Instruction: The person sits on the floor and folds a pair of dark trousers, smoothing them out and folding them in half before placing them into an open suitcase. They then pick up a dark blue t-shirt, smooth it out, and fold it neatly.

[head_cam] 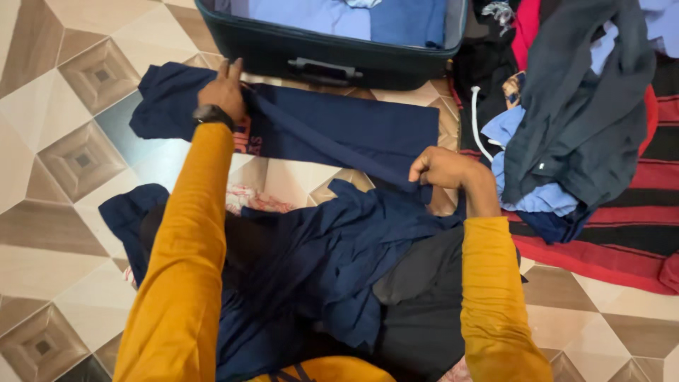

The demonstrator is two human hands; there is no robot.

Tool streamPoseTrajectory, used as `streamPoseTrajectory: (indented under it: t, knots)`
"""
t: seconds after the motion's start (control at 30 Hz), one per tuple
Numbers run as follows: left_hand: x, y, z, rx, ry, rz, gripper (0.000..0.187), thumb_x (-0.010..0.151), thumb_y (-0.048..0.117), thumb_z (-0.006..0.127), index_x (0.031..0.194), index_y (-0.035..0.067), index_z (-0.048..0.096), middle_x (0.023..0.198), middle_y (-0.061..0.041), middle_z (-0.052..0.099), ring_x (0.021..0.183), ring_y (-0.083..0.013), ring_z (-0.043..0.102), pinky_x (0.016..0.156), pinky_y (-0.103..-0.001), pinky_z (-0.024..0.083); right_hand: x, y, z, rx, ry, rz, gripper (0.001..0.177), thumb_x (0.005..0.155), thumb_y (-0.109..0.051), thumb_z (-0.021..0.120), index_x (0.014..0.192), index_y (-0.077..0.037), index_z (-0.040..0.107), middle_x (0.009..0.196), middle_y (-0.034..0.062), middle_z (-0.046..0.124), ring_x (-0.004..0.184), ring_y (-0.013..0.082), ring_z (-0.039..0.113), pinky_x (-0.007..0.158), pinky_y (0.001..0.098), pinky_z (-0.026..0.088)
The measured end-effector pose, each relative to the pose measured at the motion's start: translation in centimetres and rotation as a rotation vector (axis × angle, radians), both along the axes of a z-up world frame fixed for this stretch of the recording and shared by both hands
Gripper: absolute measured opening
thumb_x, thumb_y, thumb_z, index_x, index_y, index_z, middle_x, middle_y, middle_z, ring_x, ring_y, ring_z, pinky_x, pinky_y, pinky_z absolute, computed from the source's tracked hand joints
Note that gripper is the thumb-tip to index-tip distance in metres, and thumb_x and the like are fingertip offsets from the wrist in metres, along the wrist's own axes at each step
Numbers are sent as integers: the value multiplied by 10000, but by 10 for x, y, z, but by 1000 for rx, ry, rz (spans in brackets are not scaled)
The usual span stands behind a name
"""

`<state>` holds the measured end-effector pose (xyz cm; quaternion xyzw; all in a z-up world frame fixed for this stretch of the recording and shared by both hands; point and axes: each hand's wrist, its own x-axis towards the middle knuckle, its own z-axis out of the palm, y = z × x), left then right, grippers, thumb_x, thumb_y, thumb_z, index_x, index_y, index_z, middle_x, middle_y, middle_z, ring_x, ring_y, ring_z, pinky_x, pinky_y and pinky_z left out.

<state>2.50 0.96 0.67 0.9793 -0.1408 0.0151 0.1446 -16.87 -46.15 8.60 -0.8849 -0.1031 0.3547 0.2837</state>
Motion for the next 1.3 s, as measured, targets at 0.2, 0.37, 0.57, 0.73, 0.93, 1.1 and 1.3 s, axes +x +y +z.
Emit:
streamPoseTrajectory:
  t: [0.2,0.37,0.57,0.73,0.93,1.1,1.3]
  knots:
    - [25,22,-4,193,213,9,533,825,103,673,1353,149,622,1323,-218,627,1153,-421,640,924,-507,519,3,-2,-8,-66,43,-107,244,789,11,651,977,-45,795,887,86,812,828,198,763,790,322,587]
    - [5,59,-12,281,-84,-35,167,893,193,688,1007,151,803,1181,-154,719,1183,-338,651,964,-504,479,16,-21,-22,-137,-142,-109,270,785,-4,654,991,-85,809,929,90,801,855,216,752,816,336,572]
    - [-69,115,35,325,-318,-276,286,685,280,754,960,207,788,1142,7,749,1240,-246,622,1059,-430,378,13,-42,-13,-220,-107,-246,283,825,24,635,1031,-70,803,918,105,792,836,233,724,770,365,564]
    - [-134,146,69,483,-95,-293,240,829,372,731,1000,214,789,1006,6,768,1099,-215,654,1099,-454,355,-20,-24,42,-121,-58,-330,210,829,28,669,1006,-22,770,859,93,757,720,195,698,665,352,575]
    - [-171,163,75,470,161,-178,230,862,358,685,1025,232,785,984,-44,778,1008,-245,695,1055,-501,371,-48,6,39,-287,85,-228,291,836,70,611,1033,-37,796,795,69,762,639,184,706,603,339,573]
    - [-177,179,80,343,24,-285,261,736,402,722,851,174,776,1090,-58,760,1091,-274,683,876,-492,453,-50,-8,8,-49,230,-115,223,893,18,600,1037,9,770,758,75,759,611,175,738,593,311,603]
    - [-165,180,74,175,447,-87,450,812,556,718,963,135,768,951,-119,774,911,-346,732,840,-440,556,-67,21,36,-92,270,-82,312,862,-133,755,1173,-112,768,757,81,730,561,171,606,558,338,521]
